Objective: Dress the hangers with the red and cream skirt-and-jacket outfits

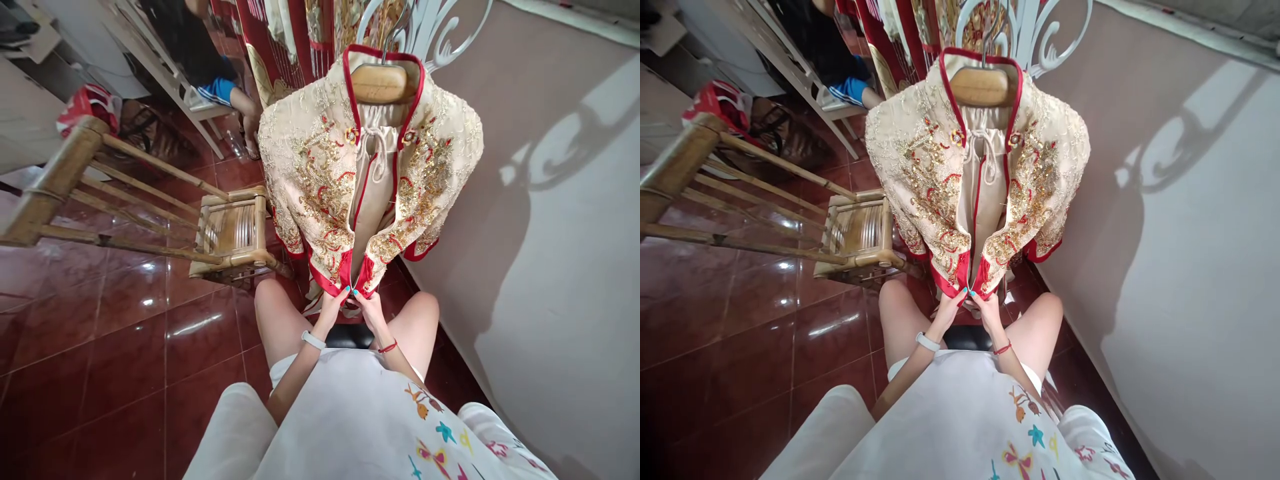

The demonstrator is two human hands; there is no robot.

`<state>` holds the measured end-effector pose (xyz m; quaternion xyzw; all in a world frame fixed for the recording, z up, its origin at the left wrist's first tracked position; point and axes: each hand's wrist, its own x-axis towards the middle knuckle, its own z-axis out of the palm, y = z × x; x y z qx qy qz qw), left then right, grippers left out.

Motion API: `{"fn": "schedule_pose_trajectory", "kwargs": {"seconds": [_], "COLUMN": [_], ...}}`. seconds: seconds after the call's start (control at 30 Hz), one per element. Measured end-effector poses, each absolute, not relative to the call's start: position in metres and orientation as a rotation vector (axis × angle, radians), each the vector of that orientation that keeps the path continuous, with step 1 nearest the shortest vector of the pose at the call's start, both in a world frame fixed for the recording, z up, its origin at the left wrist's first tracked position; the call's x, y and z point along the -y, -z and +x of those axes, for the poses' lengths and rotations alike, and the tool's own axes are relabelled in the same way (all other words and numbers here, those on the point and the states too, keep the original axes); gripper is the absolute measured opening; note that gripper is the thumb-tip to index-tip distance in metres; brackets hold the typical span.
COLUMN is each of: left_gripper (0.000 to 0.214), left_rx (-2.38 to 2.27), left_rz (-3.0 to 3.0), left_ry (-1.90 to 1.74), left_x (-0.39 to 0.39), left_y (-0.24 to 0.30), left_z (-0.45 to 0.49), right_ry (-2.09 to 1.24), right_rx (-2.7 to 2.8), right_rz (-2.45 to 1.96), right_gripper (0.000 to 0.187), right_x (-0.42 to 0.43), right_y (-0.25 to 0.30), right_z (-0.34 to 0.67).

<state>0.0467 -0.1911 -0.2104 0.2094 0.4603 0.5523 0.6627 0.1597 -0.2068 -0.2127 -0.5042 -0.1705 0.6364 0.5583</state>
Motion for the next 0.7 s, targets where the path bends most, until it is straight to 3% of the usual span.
{"fn": "schedule_pose_trajectory", "kwargs": {"seconds": [0.7], "left_gripper": [0.033], "left_rx": [-1.274], "left_rz": [0.689], "left_ry": [-1.270], "left_x": [0.189], "left_y": [0.208], "left_z": [0.046], "right_ry": [-1.347], "right_rx": [0.403], "right_rz": [-1.213], "right_gripper": [0.042], "right_x": [0.202], "right_y": [0.220], "right_z": [0.142]}}
